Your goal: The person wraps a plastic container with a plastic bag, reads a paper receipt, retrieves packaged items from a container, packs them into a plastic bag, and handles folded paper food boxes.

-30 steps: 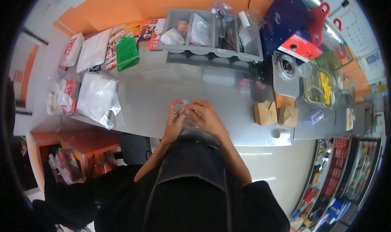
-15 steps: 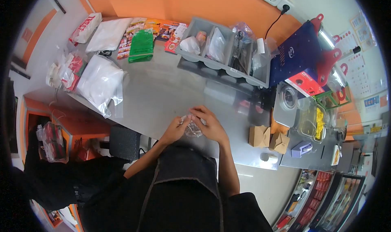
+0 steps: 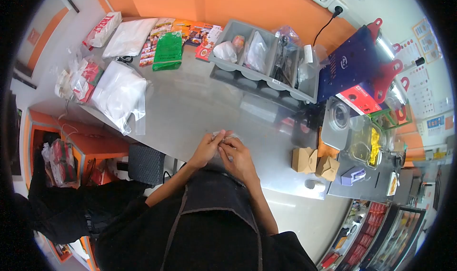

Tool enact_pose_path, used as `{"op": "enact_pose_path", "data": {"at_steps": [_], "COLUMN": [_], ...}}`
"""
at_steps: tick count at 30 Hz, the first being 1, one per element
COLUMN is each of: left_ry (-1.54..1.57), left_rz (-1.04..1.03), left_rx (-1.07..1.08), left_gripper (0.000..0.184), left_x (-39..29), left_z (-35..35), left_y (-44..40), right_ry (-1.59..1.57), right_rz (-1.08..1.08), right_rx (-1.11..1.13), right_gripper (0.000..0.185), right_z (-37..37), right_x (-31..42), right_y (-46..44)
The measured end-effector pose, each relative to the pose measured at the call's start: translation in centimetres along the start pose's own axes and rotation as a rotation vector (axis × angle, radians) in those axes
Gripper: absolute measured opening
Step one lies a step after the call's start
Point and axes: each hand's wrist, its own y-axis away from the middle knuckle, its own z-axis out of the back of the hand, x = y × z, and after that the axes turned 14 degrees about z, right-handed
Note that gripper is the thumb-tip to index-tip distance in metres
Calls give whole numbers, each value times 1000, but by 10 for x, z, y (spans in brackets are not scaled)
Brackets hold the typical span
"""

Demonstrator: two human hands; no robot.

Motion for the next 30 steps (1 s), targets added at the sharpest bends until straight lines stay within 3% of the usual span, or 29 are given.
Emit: {"op": "enact_pose_path", "data": {"at_steps": [5,8,10,15,17,20,22,23,25,28,30], "left_ry": [-259,-476,-609,-623,-612,-542,-488,-432,-379,-389,-561], "left_rz": [-148,-304,-389,-548,-503,-474,-490,-472,-449,-478,-616], "left_rx": [-6,-77,-160,-322,-339,-363,-372,-418,-458,-428,-455], "left_gripper": [42,39,38,35,33,28,24,20,18,19,17], "left_x": [7,8,4,2,3,3,6,10,11,11,7], "left_z": [10,11,7,0,2,2,3,4,4,5,8], "left_y": [-1,2,8,13,13,13,12,10,9,12,18], "right_ry": [94,25,22,184,213,-30,-528,-529,-820,-781,-769], "right_rz": [111,69,-103,-151,-148,-300,-487,-494,-639,-698,-723], "right_rx": [-18,-139,32,55,22,-111,-193,-201,-273,-276,-293], "right_gripper": [21,36,42,32,30,21,18,18,18,17,17], "right_z": [-3,-5,0,-18,-23,-24,-16,-12,-3,0,3], "right_x": [-23,-30,-29,-26,-28,-33,-39,-40,-38,-43,-47], "right_y": [3,-1,-1,6,8,13,16,18,15,15,12]}}
